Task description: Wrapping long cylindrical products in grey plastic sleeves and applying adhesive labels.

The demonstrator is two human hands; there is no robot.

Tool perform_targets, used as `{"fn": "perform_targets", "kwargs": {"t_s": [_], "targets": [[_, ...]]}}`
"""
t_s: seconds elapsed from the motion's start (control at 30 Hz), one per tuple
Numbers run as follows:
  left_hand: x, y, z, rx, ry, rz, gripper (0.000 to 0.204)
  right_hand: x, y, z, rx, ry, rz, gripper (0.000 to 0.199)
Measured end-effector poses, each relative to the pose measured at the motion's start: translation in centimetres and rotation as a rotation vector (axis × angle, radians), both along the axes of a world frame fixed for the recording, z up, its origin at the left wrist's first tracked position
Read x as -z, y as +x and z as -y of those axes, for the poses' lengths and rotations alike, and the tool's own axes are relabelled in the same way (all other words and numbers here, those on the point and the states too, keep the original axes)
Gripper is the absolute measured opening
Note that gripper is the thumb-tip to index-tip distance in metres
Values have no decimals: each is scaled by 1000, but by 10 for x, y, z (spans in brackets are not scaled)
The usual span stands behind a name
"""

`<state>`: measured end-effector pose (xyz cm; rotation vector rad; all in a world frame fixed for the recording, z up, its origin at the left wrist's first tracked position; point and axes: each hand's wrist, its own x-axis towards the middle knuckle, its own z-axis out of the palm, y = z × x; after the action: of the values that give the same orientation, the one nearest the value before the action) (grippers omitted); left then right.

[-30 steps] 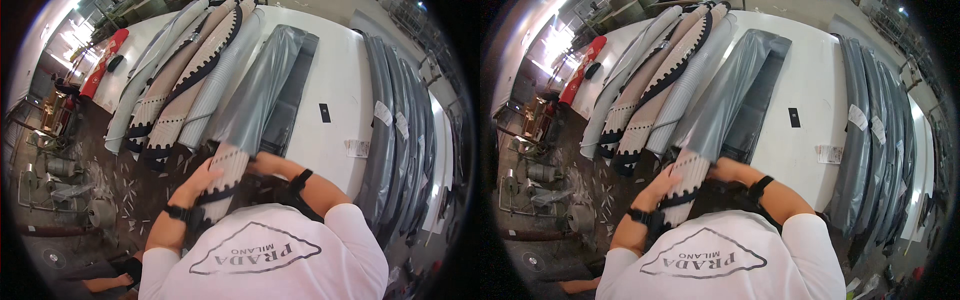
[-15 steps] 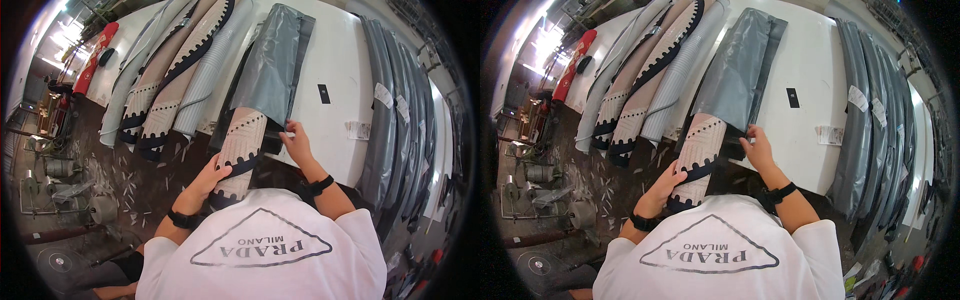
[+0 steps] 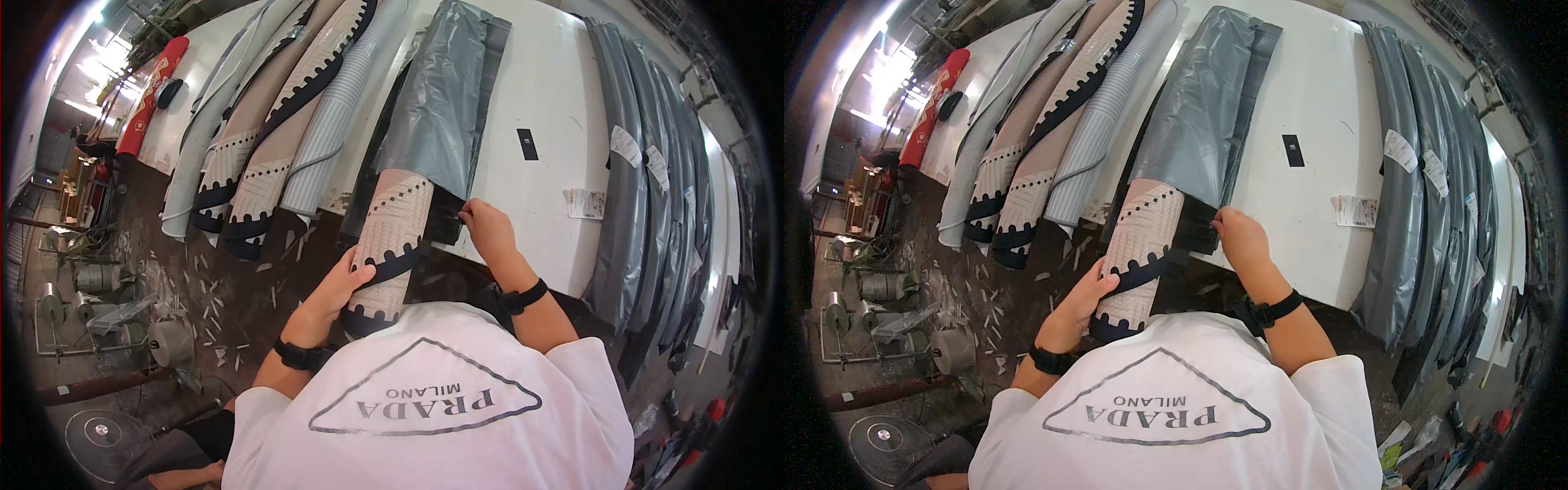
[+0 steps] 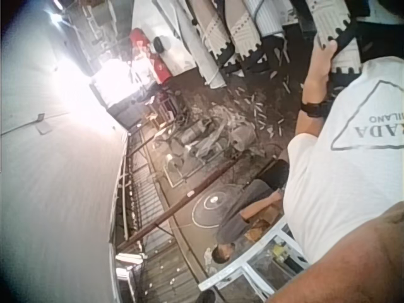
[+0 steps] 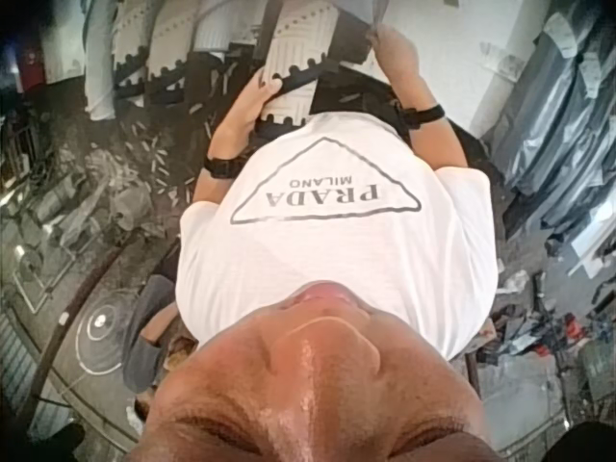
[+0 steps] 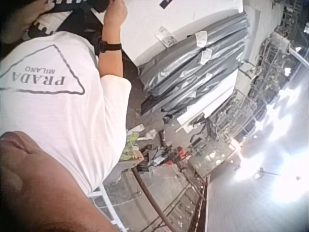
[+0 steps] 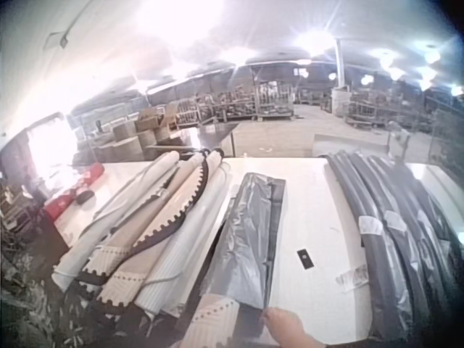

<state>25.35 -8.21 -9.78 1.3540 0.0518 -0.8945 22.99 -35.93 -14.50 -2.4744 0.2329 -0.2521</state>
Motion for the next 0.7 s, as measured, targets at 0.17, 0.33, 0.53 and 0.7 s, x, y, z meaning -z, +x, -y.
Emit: {"fn": "perform_targets", "kwargs": {"t_s": [0.17,0.33,0.53,0.7], "targets": [[-15,9,-5,23,-134,-67,70,-2,-20,-33,-401,123,-223,16],[-45,7,-6,-67,-242,-228,57,18,-14,-5,-445,381,-243,29],[-48,5,-11,-152,-228,-418,52,-31,39,3,-297,-7,423,22],[-47,5,-15,-164,-240,-426,56,-21,37,19,-574,-27,417,21]]}}
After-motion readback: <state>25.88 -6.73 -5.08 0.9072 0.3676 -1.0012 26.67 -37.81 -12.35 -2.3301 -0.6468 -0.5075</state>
